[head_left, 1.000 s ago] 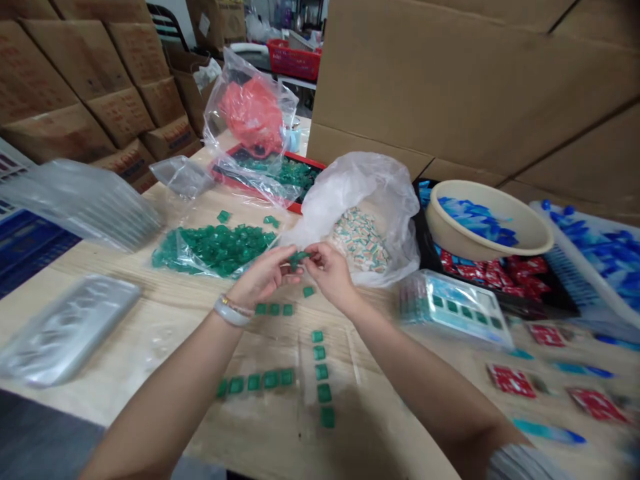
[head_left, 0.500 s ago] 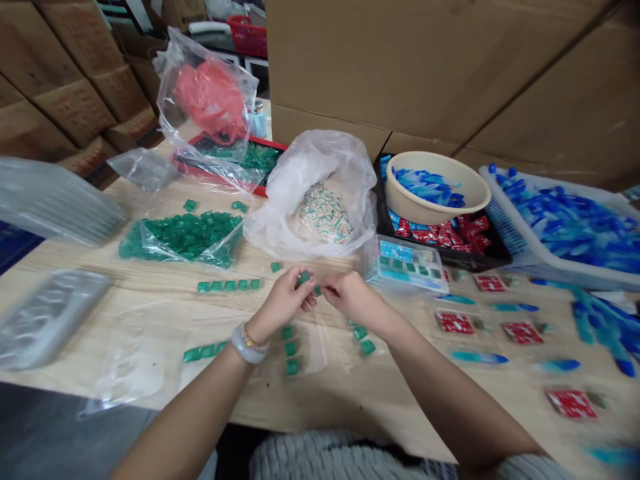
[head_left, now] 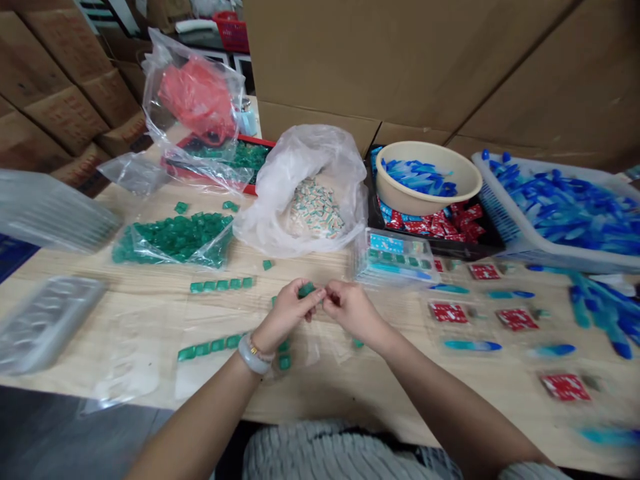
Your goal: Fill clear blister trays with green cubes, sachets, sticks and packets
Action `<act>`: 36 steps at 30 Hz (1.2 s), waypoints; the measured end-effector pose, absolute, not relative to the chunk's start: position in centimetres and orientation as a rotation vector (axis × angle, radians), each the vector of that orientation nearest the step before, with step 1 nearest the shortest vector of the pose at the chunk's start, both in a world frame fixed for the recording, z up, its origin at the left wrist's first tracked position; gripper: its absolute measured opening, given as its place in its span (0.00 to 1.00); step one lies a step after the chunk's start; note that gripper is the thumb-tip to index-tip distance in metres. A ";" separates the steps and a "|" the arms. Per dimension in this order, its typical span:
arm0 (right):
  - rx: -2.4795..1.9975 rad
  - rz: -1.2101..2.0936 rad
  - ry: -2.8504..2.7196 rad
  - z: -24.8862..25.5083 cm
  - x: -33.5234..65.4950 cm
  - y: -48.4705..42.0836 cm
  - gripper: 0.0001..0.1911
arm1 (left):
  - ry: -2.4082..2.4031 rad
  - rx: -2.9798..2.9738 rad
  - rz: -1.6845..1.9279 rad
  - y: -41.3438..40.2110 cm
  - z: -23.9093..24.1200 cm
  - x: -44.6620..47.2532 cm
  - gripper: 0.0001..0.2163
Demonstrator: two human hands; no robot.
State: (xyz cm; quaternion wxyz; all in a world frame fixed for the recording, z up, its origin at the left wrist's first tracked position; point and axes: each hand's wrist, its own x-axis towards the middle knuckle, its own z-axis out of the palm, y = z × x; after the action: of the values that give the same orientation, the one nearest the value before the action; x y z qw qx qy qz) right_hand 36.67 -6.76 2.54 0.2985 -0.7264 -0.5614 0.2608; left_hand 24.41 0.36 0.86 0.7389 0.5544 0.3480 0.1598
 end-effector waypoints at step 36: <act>-2.289 0.595 -1.820 -1.6 39.7 -6.2 0.09 | 0.805 0.601 0.304 -1.7 0.1 19.6 0.16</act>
State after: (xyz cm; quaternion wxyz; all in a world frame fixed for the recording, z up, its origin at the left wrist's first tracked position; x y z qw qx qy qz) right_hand 39.74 -6.16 -1.63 0.0788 -0.7646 -0.6080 0.1987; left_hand 19.59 -1.67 0.06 0.8653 0.2870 0.3845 0.1451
